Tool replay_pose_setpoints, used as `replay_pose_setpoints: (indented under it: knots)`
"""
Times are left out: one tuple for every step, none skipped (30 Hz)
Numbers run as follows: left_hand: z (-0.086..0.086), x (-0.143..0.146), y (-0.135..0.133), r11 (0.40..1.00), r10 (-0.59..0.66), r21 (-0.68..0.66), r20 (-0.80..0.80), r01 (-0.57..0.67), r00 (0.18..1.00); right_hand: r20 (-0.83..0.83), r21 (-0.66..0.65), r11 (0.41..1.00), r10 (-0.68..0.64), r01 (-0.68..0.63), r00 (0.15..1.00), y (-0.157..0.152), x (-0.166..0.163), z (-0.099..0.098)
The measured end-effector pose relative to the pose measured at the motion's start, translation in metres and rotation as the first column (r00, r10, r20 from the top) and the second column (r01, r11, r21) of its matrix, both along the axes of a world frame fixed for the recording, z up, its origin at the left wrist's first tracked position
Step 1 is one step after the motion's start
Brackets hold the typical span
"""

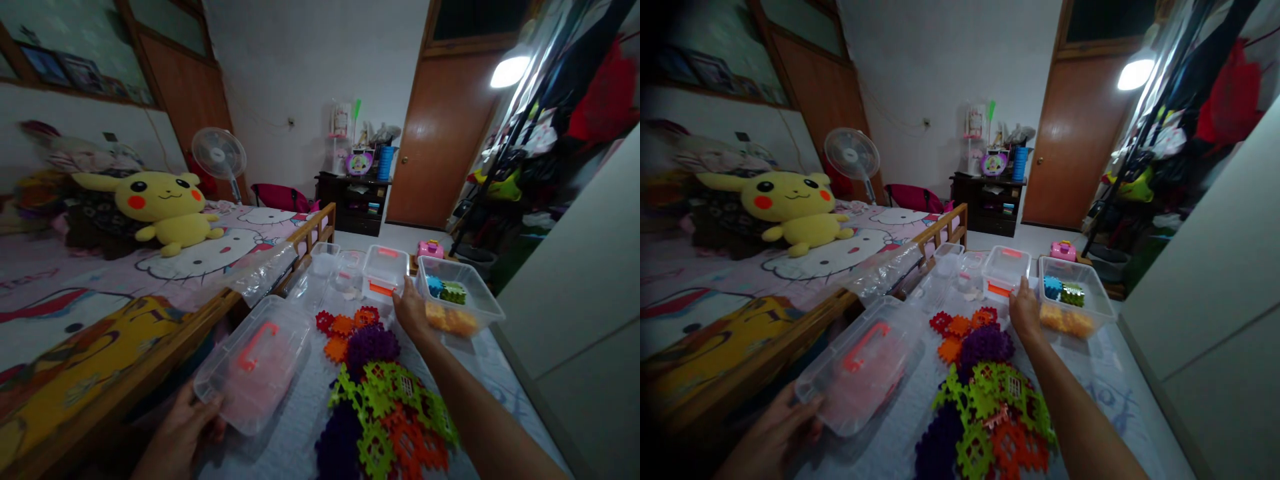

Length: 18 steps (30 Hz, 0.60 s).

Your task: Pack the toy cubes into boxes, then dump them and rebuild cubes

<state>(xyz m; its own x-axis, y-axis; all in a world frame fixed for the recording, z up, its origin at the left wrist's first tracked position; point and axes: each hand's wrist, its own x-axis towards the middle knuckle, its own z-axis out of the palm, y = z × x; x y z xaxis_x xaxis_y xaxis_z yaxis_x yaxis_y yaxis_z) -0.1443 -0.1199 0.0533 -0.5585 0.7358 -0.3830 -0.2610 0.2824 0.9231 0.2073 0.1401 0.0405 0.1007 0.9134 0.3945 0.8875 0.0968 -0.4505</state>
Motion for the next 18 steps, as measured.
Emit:
replay_pose_setpoints:
  knots:
    - [0.001,0.001,-0.001,1.000,0.002,0.003,-0.015,-0.002,1.000,-0.011,0.013,1.000,0.014,-0.014,1.000,-0.004,0.002,0.001]
    - [0.002,0.002,-0.001,1.000,-0.001,0.006,-0.029,0.001,1.000,-0.029,0.030,0.999,0.031,-0.030,0.999,-0.010,0.004,0.002]
    - [0.002,0.003,-0.001,1.000,-0.002,0.010,-0.042,0.003,0.999,-0.055,0.047,0.998,0.054,-0.051,0.997,-0.016,0.007,0.002]
    - [0.001,0.003,-0.002,1.000,-0.005,0.016,-0.054,0.006,0.999,-0.084,0.065,0.995,0.083,-0.078,0.993,-0.022,0.010,0.002]
    - [0.000,0.003,-0.003,1.000,-0.005,0.018,-0.063,0.006,0.998,-0.112,0.080,0.991,0.114,-0.106,0.987,-0.030,0.015,0.002]
    - [-0.001,0.002,-0.004,1.000,-0.004,0.019,-0.070,0.005,0.998,-0.129,0.089,0.987,0.147,-0.136,0.981,-0.038,0.020,0.002]
    - [-0.003,0.001,-0.004,1.000,-0.006,0.019,-0.076,0.008,0.997,-0.135,0.094,0.982,0.177,-0.166,0.975,-0.047,0.025,0.001]
    - [-0.005,0.000,-0.005,1.000,-0.011,0.018,-0.082,0.013,0.997,-0.131,0.098,0.977,0.200,-0.188,0.971,-0.056,0.031,0.000]
    - [-0.006,-0.001,-0.006,1.000,-0.020,0.018,-0.085,0.022,0.996,-0.125,0.097,0.974,0.216,-0.205,0.968,-0.066,0.038,-0.001]
    - [-0.008,-0.002,-0.007,0.999,-0.029,0.020,-0.087,0.031,0.996,-0.124,0.094,0.973,0.223,-0.212,0.967,-0.075,0.045,-0.002]
    - [-0.009,-0.003,-0.007,0.999,-0.037,0.022,-0.088,0.040,0.995,-0.128,0.090,0.973,0.224,-0.213,0.966,-0.084,0.052,-0.003]
    - [-0.009,-0.004,-0.008,0.999,-0.042,0.025,-0.089,0.045,0.995,-0.142,0.082,0.974,0.221,-0.211,0.965,-0.093,0.058,-0.005]
    - [-0.009,-0.005,-0.008,0.998,-0.045,0.028,-0.093,0.048,0.995,-0.163,0.072,0.976,0.214,-0.204,0.963,-0.100,0.065,-0.007]
    - [-0.009,-0.005,-0.007,0.998,-0.044,0.032,-0.099,0.048,0.994,-0.187,0.058,0.979,0.205,-0.197,0.961,-0.107,0.070,-0.009]
    - [-0.008,-0.006,-0.007,0.998,-0.041,0.033,-0.109,0.045,0.993,-0.211,0.040,0.980,0.197,-0.193,0.957,-0.113,0.076,-0.012]
    - [-0.006,-0.005,-0.006,0.999,-0.038,0.032,-0.121,0.043,0.992,-0.233,0.022,0.982,0.188,-0.188,0.954,-0.118,0.080,-0.015]
    - [-0.005,-0.005,-0.005,0.999,-0.038,0.031,-0.138,0.043,0.990,-0.249,0.004,0.983,0.178,-0.183,0.952,-0.122,0.084,-0.018]
    - [-0.003,-0.005,-0.005,0.999,-0.040,0.030,-0.157,0.045,0.987,-0.261,-0.013,0.985,0.165,-0.175,0.951,-0.125,0.088,-0.022]
